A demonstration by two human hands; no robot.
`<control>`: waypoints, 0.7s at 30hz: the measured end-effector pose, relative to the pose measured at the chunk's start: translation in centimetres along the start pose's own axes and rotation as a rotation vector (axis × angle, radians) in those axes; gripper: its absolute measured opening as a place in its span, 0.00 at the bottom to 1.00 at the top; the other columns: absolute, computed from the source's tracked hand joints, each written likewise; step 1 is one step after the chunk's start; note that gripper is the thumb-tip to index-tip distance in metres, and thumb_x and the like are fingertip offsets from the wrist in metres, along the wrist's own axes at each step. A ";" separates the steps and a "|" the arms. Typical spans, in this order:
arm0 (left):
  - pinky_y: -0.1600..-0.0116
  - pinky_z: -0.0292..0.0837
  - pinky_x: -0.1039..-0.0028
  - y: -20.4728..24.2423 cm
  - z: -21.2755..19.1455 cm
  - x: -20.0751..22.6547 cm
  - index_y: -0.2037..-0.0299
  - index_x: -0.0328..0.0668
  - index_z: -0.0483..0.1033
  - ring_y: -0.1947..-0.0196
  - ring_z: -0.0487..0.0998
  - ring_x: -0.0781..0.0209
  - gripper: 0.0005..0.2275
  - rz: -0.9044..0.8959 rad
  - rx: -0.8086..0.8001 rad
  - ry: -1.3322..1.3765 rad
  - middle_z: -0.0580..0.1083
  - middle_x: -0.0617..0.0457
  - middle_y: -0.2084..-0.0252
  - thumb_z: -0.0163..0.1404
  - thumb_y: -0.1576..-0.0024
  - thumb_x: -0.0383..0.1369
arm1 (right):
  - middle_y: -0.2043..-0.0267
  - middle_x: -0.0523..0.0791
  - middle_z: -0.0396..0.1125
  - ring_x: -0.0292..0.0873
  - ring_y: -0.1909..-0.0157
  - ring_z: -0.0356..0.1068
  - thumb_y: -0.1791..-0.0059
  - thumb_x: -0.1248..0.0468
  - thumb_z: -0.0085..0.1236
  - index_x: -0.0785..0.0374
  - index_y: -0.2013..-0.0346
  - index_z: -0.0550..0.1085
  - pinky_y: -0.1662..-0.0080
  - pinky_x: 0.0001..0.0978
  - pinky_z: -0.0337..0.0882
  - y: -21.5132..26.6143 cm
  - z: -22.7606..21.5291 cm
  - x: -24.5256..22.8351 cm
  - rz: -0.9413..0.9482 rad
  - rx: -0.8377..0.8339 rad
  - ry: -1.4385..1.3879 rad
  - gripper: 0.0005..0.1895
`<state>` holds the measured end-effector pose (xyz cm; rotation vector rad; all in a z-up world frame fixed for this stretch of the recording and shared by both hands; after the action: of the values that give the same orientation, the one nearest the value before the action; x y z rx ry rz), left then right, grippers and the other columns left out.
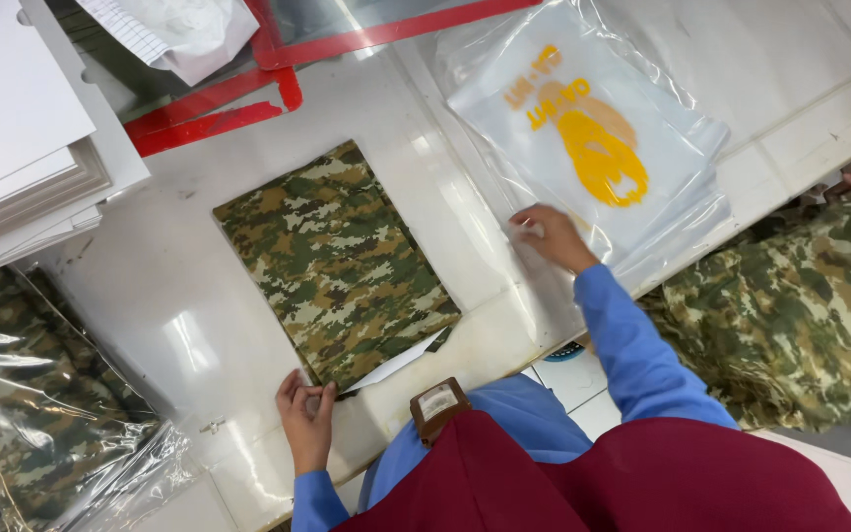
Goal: The person picks up a camouflage shirt, spreads it on a table, and places a white paper sheet on it. They fold the shirt over the paper, insert the folded item into a clear plastic bag, and place the finished package into a cardboard box.
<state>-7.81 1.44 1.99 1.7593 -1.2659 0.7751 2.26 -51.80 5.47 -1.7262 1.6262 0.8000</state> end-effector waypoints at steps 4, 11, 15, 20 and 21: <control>0.32 0.62 0.43 2.2 0.3 5.6 0.48 0.36 0.73 0.32 0.62 0.35 0.18 0.443 0.183 -0.468 0.61 0.37 0.30 0.62 0.46 0.32 | 0.54 0.43 0.69 0.51 0.50 0.66 0.71 0.45 0.78 0.49 0.55 0.77 0.50 0.45 0.63 -0.9 -9.9 4.7 0.456 -0.013 0.617 0.34; 0.26 0.41 0.40 -0.2 8.2 11.5 0.26 0.49 0.58 0.22 0.41 0.37 0.30 0.604 -0.299 -0.495 0.47 0.45 0.20 0.54 0.37 0.40 | 0.64 0.41 0.77 0.51 0.55 0.77 0.51 0.54 0.69 0.52 0.63 0.82 0.48 0.46 0.72 -2.8 -10.1 6.0 0.490 0.021 0.473 0.08; 0.23 0.41 0.40 -0.4 9.2 11.2 0.28 0.44 0.63 0.22 0.40 0.34 0.30 0.377 -0.673 -0.490 0.49 0.43 0.22 0.53 0.37 0.50 | 0.64 0.40 0.77 0.47 0.55 0.76 0.44 0.53 0.60 0.51 0.61 0.83 0.46 0.42 0.72 -2.7 -10.7 6.8 0.545 0.078 0.296 0.09; 0.25 0.51 0.41 0.6 6.1 12.3 0.27 0.44 0.59 0.25 0.53 0.35 0.28 0.212 -0.627 -0.268 0.61 0.39 0.28 0.49 0.35 0.46 | 0.65 0.45 0.76 0.46 0.58 0.76 0.41 0.59 0.56 0.59 0.60 0.82 0.48 0.40 0.72 -2.7 -10.8 6.4 0.481 0.041 0.106 0.10; 0.26 0.54 0.43 0.8 5.6 12.4 0.29 0.43 0.62 0.26 0.57 0.35 0.27 0.270 -0.562 -0.278 0.64 0.40 0.30 0.52 0.36 0.44 | 0.62 0.49 0.75 0.52 0.55 0.75 0.52 0.57 0.68 0.64 0.58 0.80 0.46 0.46 0.72 -2.6 -10.9 5.9 0.448 -0.039 0.185 0.14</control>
<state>-4.69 -9.16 9.90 1.2777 -1.7326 0.2702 5.29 -63.87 7.64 -1.5149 2.1810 0.8982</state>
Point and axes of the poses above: each hand's wrist, its own y-axis away from the middle knuckle, its own z-axis out of the palm, x = y × z, the point moved 2 cm from there along -y, towards the middle knuckle
